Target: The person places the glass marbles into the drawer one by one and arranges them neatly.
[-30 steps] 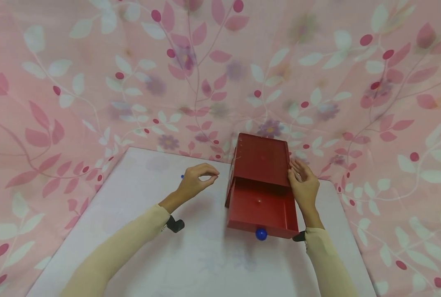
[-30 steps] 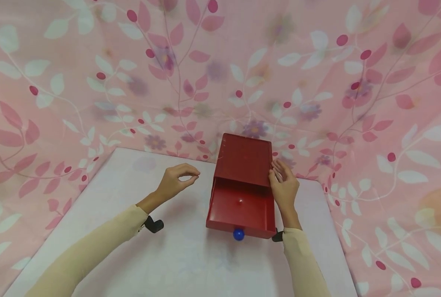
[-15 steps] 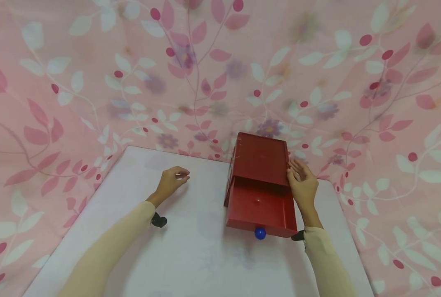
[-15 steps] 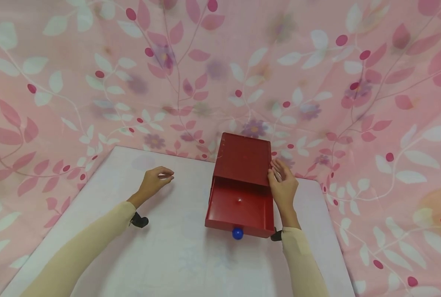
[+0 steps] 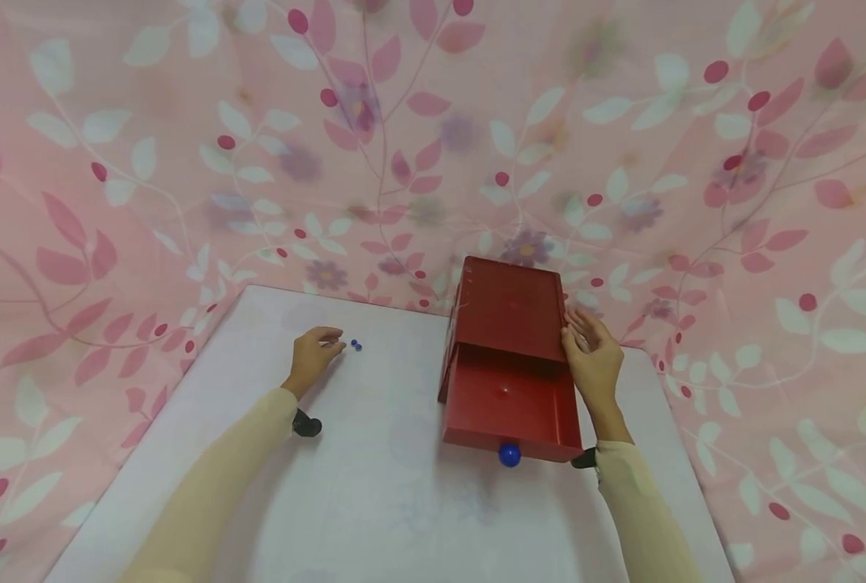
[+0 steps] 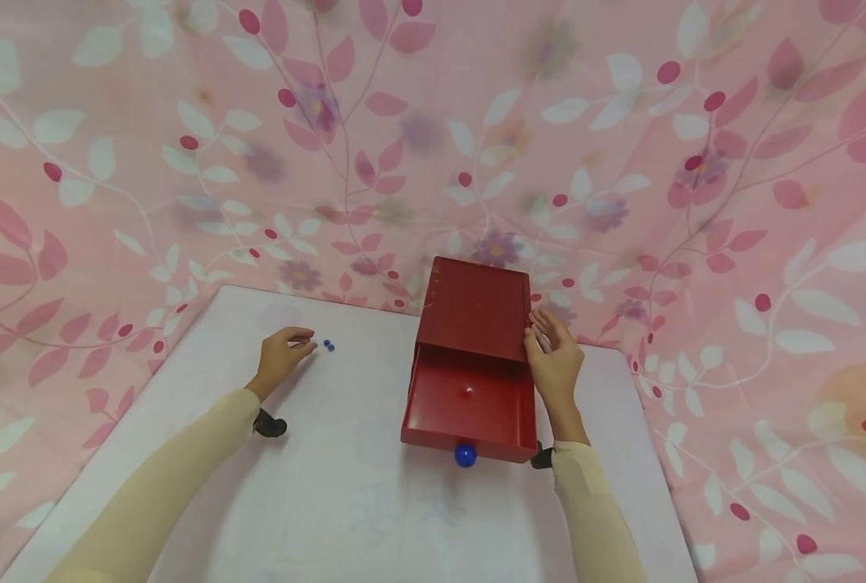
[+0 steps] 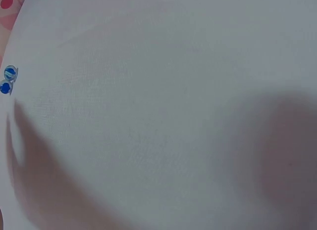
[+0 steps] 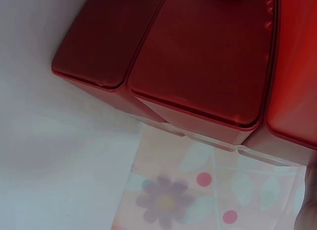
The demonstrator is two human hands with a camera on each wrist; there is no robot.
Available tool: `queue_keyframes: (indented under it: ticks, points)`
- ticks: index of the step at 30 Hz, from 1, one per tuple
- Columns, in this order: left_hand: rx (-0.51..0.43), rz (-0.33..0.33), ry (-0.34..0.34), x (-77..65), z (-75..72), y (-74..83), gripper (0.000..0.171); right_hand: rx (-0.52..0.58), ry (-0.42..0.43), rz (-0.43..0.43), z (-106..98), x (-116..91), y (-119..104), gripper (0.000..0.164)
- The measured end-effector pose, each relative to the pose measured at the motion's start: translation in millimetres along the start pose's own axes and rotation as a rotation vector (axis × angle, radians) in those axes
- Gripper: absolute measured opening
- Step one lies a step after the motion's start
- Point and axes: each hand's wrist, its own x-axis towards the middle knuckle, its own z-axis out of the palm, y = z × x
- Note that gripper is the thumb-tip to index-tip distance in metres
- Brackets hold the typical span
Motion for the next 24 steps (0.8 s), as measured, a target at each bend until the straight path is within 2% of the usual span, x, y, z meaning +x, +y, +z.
queue_keyframes:
  ticks: [8,14,24]
  points:
    - [0.014,-0.022,-0.042,5.2,9.4,-5.4,0.025,-0.001,-0.004,0.002,-0.7,0.0,0.8,0.041]
    - [0.016,0.013,-0.057,6.0,17.9,-3.7,0.025,0.01,0.001,-0.008,-1.8,-0.1,2.6,0.041]
    - [0.056,-0.011,0.019,3.4,24.6,4.6,0.021,0.001,-0.007,0.005,-2.0,0.5,-1.4,0.041]
